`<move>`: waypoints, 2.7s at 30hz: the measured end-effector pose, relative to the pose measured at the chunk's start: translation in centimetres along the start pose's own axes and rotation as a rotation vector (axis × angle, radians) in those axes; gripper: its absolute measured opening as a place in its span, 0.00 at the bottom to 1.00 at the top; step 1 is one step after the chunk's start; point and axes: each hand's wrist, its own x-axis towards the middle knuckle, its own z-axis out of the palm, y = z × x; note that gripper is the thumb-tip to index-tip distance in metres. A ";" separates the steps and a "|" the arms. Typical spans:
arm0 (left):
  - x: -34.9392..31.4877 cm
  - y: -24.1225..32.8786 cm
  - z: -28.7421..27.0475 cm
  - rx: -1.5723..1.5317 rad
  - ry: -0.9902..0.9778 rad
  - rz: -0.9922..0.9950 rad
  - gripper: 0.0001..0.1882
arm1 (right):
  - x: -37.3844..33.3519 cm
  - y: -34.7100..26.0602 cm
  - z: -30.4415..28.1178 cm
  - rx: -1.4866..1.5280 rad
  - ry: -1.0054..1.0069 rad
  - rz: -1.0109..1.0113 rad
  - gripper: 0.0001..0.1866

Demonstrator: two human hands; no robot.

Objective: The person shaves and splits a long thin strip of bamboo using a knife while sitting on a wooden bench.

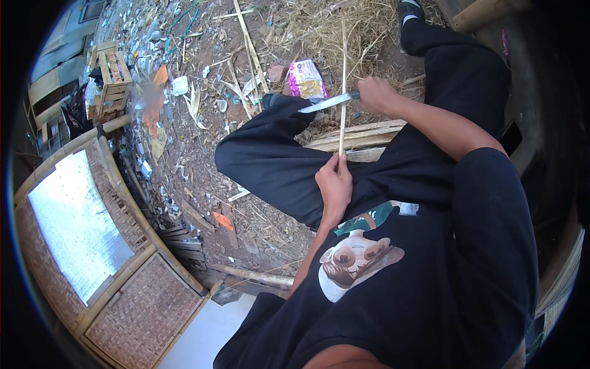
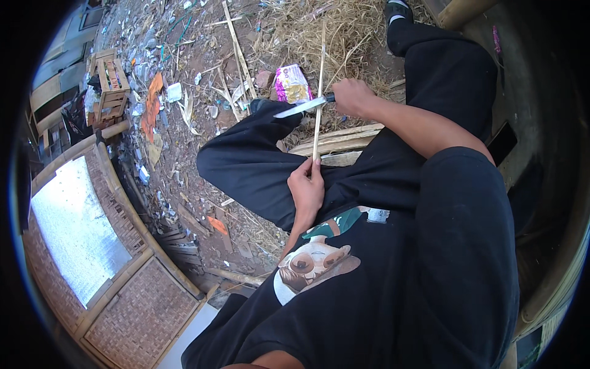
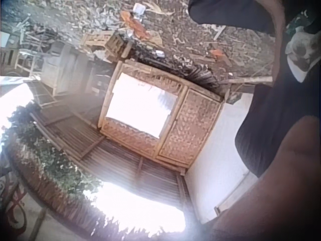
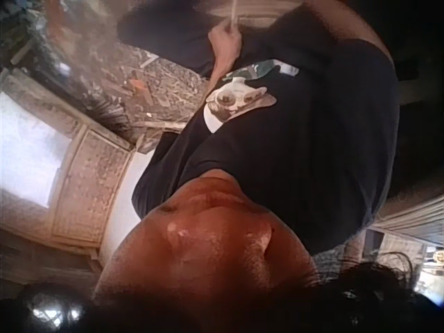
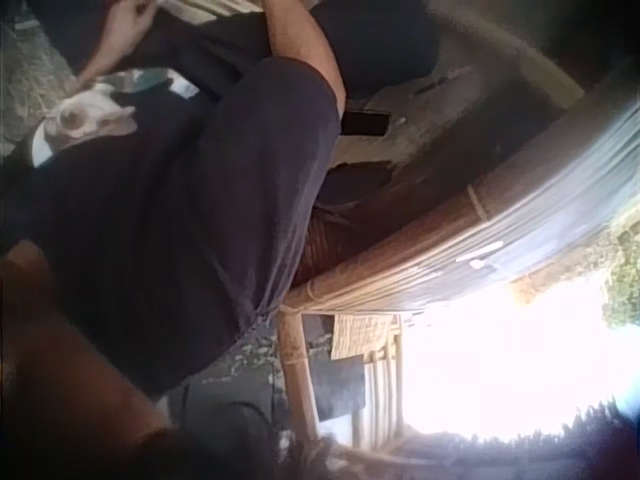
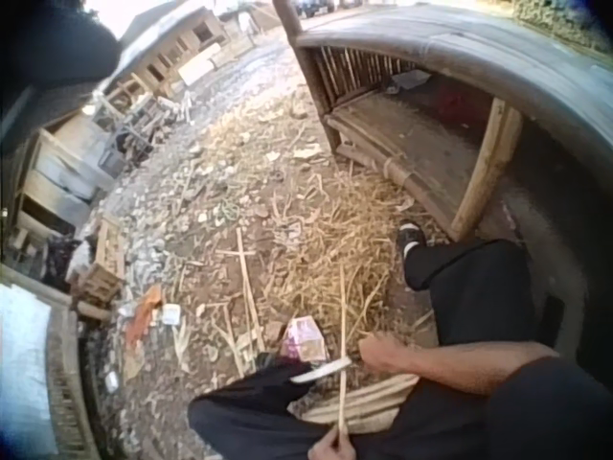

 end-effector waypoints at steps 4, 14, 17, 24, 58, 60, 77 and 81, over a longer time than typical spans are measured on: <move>-1.5 -0.5 -0.3 0.044 -0.007 0.003 0.11 | 5.1 9.0 -0.6 0.088 0.121 0.476 0.11; 0.9 -1.3 -0.3 -0.101 -0.001 -0.011 0.12 | 4.6 3.4 -0.2 0.344 0.205 0.505 0.14; 0.9 -2.1 -0.5 -0.094 -0.067 -0.067 0.12 | 4.3 3.0 -0.9 0.382 0.163 0.489 0.13; 1.2 -2.4 -0.7 -0.255 -0.104 -0.168 0.14 | 1.6 -1.7 -2.0 0.126 0.099 0.132 0.11; 0.1 -1.3 -0.8 -0.060 -0.059 -0.128 0.13 | 4.4 2.4 1.5 -0.060 -0.103 0.119 0.09; -0.6 -1.3 -0.6 -0.065 -0.033 -0.108 0.13 | 5.4 4.3 1.9 0.072 0.104 0.301 0.09; -1.4 -2.1 -2.6 -0.220 -0.112 -0.177 0.14 | 6.0 3.2 -1.2 0.214 0.092 0.346 0.13; -1.1 -2.2 -2.5 -0.302 -0.097 -0.236 0.13 | 3.1 0.2 -1.7 0.247 0.005 0.220 0.14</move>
